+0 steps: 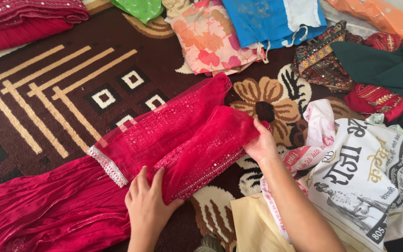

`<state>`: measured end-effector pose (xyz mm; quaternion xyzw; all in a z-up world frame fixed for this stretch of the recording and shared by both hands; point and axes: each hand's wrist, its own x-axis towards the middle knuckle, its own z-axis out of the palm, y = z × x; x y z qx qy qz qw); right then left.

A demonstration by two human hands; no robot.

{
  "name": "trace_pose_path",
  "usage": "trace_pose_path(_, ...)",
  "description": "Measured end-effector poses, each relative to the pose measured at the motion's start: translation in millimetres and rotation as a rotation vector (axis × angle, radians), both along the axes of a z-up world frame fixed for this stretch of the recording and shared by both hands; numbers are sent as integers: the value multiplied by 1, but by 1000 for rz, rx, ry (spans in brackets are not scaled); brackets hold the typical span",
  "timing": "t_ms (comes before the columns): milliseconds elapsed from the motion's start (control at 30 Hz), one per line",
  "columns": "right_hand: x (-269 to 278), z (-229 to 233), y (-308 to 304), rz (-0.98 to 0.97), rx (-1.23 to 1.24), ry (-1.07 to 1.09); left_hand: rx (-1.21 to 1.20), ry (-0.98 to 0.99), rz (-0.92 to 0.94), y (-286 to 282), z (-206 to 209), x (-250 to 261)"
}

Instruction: The person picks up a red garment from a pile on the floor, shakes it out, and then folds it multiple times into a rectangular shape.

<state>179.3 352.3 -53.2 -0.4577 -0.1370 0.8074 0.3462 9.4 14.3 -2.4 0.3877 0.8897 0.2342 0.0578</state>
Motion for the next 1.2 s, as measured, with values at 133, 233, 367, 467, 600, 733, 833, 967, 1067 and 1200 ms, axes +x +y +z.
trace_pose_path(133, 1, -11, 13, 70, 34, 11, -65, 20, -5, -1, -9, -5)
trace_pose_path(233, 11, -34, 31, 34, 52, -7, 107, 39, -12, -17, -22, -21)
trace_pose_path(367, 20, -71, 49, -48, -2, -23, 644, -1027, 369, -30, -43, -47)
trace_pose_path(467, 29, -110, 61, 10, 8, -20, 592, -1048, 568, -30, -54, -48)
trace_pose_path(600, 40, -130, 68, 109, 52, 48, -182, -276, 205, -23, -26, -40)
trace_pose_path(733, 31, -92, 49, 100, 48, -21, 185, -121, 72, 36, 15, -36)
trace_pose_path(833, 20, -70, 36, 54, 39, -25, 168, -323, -22, 100, 23, -28)
trace_pose_path(967, 18, -70, 26, 46, 46, 58, 183, -210, -93, 181, 5, -6)
trace_pose_path(1067, 21, -74, 22, 4, 28, -13, -106, -264, -112, 224, -15, -4)
trace_pose_path(1200, 30, -87, 26, -54, 92, -45, 66, -189, -92, 263, -28, -15)
